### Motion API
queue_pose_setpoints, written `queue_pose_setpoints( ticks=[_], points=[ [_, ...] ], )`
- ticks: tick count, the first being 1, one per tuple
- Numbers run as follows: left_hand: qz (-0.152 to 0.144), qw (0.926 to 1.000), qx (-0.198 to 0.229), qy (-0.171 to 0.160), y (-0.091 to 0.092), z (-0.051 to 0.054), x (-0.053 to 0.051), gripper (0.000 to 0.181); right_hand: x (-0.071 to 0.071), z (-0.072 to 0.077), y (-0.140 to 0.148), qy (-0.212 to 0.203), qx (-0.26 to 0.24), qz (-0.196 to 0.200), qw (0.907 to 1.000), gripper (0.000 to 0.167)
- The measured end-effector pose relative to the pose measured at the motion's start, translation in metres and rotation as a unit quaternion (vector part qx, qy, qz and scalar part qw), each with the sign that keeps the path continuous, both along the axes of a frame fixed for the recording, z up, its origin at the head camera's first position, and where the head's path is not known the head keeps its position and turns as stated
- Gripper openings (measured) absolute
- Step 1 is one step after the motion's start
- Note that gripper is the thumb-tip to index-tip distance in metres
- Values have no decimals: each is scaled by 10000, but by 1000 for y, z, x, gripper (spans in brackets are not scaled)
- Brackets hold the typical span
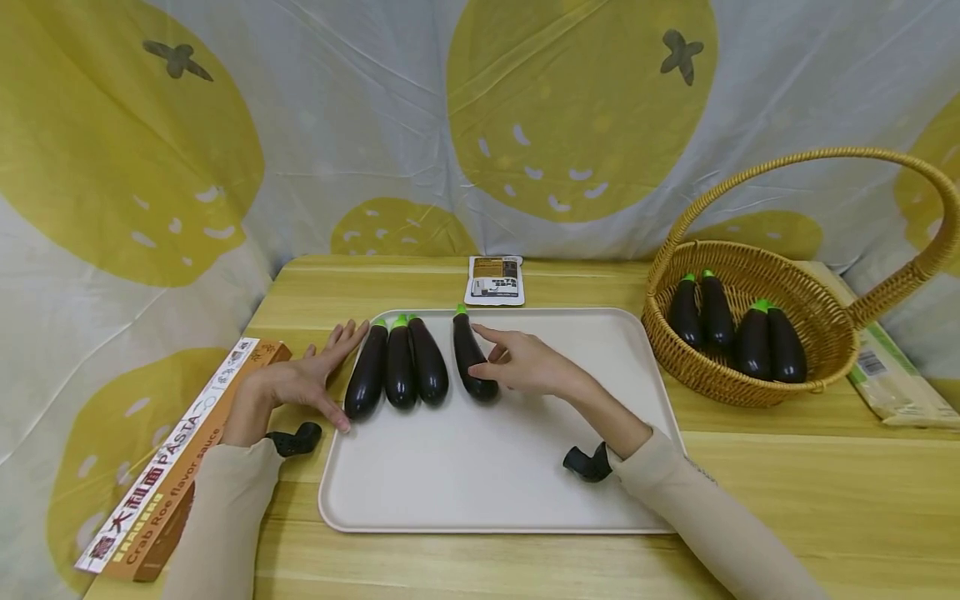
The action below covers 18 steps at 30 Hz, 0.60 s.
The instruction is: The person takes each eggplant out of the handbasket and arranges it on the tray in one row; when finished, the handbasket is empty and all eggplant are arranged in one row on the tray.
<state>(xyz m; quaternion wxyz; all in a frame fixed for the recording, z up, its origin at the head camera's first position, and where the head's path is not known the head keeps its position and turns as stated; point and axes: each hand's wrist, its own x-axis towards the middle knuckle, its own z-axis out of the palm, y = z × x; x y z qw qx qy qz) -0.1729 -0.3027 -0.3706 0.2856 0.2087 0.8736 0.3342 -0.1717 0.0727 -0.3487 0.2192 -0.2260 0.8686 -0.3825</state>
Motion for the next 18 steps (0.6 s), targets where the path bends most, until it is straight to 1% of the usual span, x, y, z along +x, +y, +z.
queue_pose_setpoints(
  ticks=[3, 7, 13, 18],
  points=[
    [-15, 10000, 1, 6, 0, 0, 0, 155, 0, 5, 8, -54, -33, -59, 10000, 77],
    [-41, 10000, 6, 36, 0, 0, -1, 155, 0, 16, 28, 51, -22, -149, 9999, 76],
    [-50, 10000, 12, 37, 0, 0, -2, 154, 5, 38, 71, 424, 190, -225, 9987, 73],
    [-32, 10000, -11, 21, 0, -1, -1, 154, 13, 56, 111, 430, 376, -346, 9978, 72]
  ],
)
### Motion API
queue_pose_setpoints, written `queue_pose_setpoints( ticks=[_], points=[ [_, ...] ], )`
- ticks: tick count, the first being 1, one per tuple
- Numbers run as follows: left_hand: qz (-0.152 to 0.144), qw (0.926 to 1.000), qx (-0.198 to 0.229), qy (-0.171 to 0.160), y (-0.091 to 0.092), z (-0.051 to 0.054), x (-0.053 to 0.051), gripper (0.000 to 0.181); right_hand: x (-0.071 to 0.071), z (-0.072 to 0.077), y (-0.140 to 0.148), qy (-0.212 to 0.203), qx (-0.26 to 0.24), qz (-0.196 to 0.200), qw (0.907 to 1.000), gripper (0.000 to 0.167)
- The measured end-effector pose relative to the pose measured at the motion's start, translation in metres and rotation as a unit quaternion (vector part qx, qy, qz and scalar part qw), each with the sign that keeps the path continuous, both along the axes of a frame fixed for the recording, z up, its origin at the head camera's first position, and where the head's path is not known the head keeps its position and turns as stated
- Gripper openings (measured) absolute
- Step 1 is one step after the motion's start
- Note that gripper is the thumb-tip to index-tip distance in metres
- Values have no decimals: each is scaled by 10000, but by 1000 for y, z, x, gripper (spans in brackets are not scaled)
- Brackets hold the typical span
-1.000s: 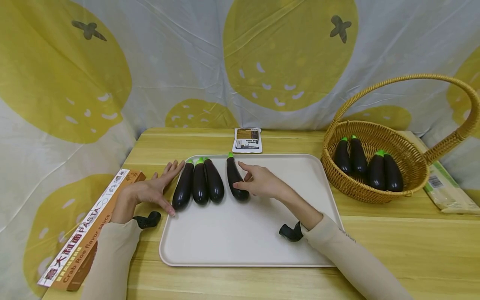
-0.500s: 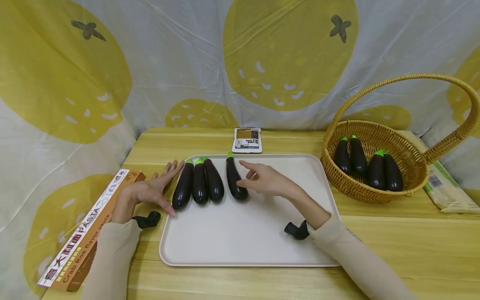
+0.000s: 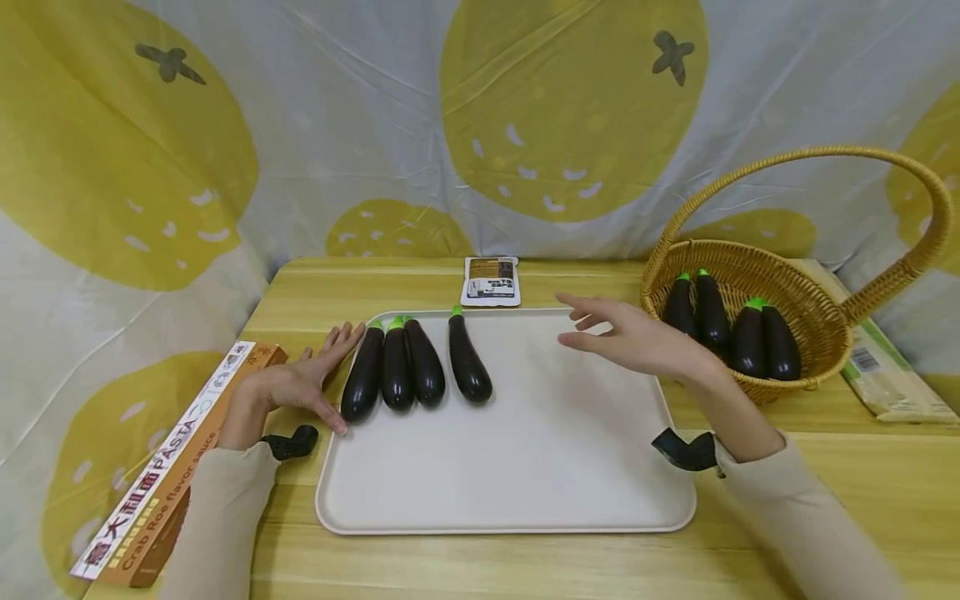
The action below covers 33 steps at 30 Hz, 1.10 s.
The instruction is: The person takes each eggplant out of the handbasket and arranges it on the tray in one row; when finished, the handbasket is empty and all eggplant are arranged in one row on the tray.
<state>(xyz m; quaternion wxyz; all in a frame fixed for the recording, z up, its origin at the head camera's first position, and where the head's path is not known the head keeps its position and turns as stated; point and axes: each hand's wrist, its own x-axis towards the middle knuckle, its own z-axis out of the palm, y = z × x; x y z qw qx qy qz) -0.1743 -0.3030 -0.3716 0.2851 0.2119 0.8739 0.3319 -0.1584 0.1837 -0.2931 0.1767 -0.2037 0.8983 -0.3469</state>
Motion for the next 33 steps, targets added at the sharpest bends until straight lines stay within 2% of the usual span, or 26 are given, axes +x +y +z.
queue_pose_setpoints(
  ticks=[7, 12, 16, 23, 27, 33],
  points=[
    [-7, 10000, 85, -27, 0, 0, 0, 153, 13, 17, 60, 170, 306, -233, 9991, 61],
    [-8, 10000, 93, -23, -1, 0, 1, 153, 10, 21, 96, 258, 383, -475, 9978, 57],
    [-2, 10000, 86, 3, -2, 0, 2, 153, 0, 16, 118, 199, 520, -916, 9942, 62],
    [-2, 9999, 119, -6, -1, 0, 1, 152, -15, 1, 145, -357, 701, -1556, 9847, 82],
    [15, 9999, 137, -24, -1, 1, 1, 152, -20, -6, 152, -478, 850, -1615, 9820, 86],
    [29, 9998, 167, -55, -1, 1, 2, 152, -27, -14, 157, -556, 894, -1502, 9830, 87]
  ],
)
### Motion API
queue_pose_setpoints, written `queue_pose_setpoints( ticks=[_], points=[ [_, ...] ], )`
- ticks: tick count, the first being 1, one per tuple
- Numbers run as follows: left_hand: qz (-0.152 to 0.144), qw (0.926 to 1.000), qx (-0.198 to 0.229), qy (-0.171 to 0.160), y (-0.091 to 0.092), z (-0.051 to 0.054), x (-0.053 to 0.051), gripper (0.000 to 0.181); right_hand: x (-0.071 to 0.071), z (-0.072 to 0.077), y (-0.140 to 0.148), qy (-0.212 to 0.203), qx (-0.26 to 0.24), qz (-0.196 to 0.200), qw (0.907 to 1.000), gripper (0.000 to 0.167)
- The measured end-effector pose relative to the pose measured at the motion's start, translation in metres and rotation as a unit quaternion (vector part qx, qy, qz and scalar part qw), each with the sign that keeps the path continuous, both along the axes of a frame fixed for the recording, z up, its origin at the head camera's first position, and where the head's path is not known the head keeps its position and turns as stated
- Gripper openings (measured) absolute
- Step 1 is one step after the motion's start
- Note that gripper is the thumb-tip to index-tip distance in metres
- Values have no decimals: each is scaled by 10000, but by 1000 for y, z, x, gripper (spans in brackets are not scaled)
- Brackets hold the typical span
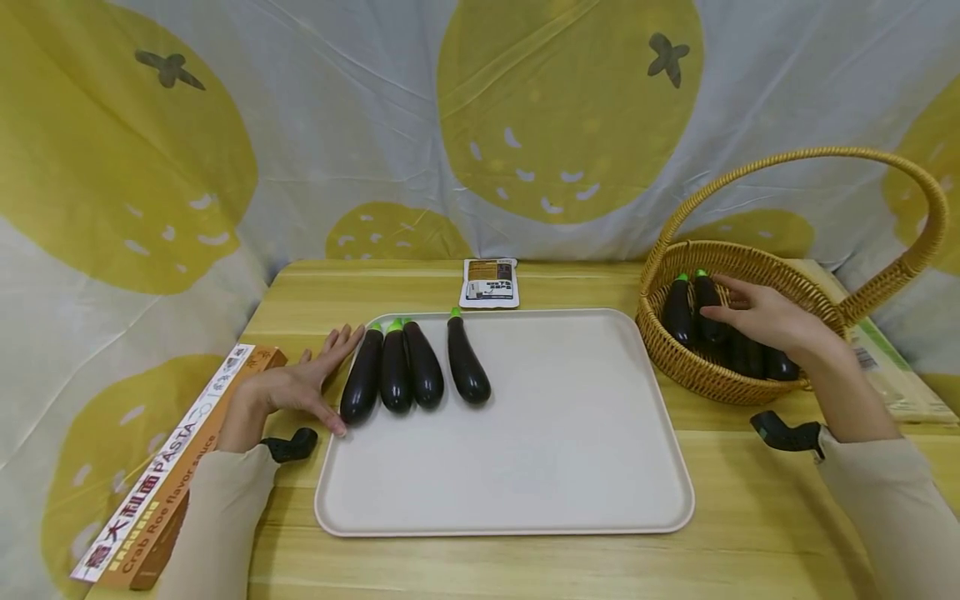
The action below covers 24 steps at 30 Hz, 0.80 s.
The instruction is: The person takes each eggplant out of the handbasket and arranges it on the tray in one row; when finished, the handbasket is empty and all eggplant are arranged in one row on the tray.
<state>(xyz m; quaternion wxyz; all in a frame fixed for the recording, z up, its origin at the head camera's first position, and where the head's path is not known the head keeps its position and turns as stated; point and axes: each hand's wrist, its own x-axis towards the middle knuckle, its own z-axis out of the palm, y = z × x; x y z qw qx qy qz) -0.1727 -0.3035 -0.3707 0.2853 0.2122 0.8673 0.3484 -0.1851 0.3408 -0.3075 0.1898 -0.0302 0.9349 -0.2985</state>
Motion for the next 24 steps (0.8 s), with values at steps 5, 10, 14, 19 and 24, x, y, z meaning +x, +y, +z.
queue_pose_setpoints(
  ticks=[5, 10, 14, 19, 24],
  points=[
    [3, 10000, -17, -6, 0, 0, 0, 151, -5, -5, -1, -81, -67, 7, 9999, 84],
    [1, 10000, -77, 22, 1, 0, 0, 152, -8, -9, -1, -185, -124, -68, 9997, 83],
    [12, 9999, -122, 45, 1, 1, 0, 152, -10, -13, 0, -201, -131, -114, 9996, 82],
    [25, 9999, -119, 32, 1, 1, 0, 152, -13, -17, 1, -105, -65, -107, 9999, 80],
    [0, 9999, -134, 75, 1, 0, 0, 152, -15, -19, 2, -97, 26, -131, 9999, 79]
  ],
)
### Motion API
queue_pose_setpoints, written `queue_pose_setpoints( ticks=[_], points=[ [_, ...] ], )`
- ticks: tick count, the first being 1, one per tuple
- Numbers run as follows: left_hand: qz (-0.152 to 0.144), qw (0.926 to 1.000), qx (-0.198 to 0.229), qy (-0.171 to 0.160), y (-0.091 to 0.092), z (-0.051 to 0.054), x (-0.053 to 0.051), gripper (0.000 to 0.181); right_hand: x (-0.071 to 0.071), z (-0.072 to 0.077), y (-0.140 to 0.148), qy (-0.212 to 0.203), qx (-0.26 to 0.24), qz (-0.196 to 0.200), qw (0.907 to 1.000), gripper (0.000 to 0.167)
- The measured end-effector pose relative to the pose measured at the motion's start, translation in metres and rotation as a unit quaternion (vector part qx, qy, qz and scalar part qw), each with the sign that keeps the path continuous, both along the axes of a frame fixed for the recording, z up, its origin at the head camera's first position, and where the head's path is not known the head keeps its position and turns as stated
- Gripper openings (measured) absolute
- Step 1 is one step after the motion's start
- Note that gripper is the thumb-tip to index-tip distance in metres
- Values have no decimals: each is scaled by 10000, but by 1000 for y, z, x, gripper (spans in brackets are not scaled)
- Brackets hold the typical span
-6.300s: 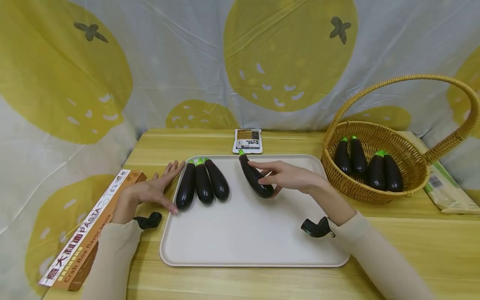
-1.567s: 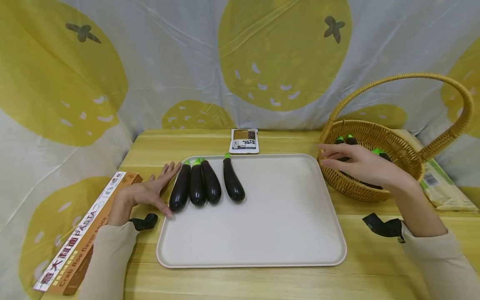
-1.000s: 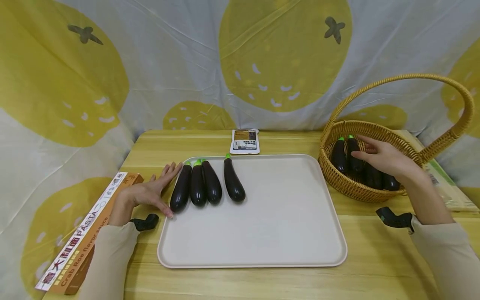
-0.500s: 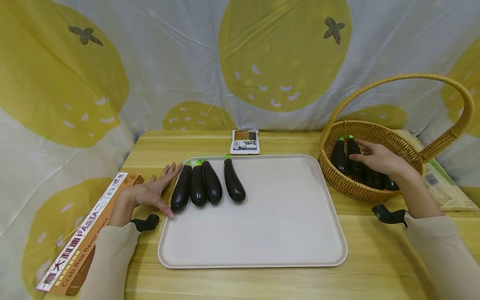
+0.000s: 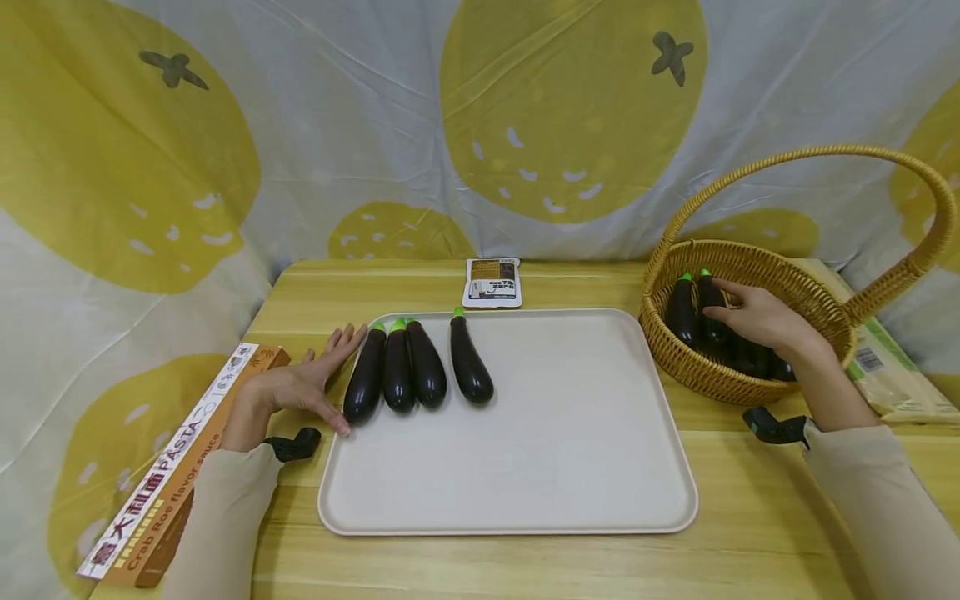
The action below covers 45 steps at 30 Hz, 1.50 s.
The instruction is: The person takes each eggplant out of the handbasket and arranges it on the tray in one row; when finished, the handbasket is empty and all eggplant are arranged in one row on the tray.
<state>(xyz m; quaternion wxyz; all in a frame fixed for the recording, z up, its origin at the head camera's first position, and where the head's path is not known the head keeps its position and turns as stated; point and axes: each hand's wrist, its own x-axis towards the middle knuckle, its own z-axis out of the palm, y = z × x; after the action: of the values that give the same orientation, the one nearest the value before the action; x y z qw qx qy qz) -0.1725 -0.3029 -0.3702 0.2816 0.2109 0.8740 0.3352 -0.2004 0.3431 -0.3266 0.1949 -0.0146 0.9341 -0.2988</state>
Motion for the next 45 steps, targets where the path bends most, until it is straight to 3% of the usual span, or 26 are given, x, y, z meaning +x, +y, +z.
queue_pose_setpoints(
  ticks=[14, 22, 45],
  points=[
    [-5, 10000, -14, 33, 0, 0, 1, 152, -3, -4, -3, 81, 213, 25, 9997, 75],
    [21, 10000, 16, -34, 1, -1, 1, 152, -7, -14, -7, -26, 127, 0, 9999, 71],
    [35, 10000, 46, -62, -1, -1, 0, 153, -8, -15, -10, 178, -70, -13, 9998, 69]
  ],
)
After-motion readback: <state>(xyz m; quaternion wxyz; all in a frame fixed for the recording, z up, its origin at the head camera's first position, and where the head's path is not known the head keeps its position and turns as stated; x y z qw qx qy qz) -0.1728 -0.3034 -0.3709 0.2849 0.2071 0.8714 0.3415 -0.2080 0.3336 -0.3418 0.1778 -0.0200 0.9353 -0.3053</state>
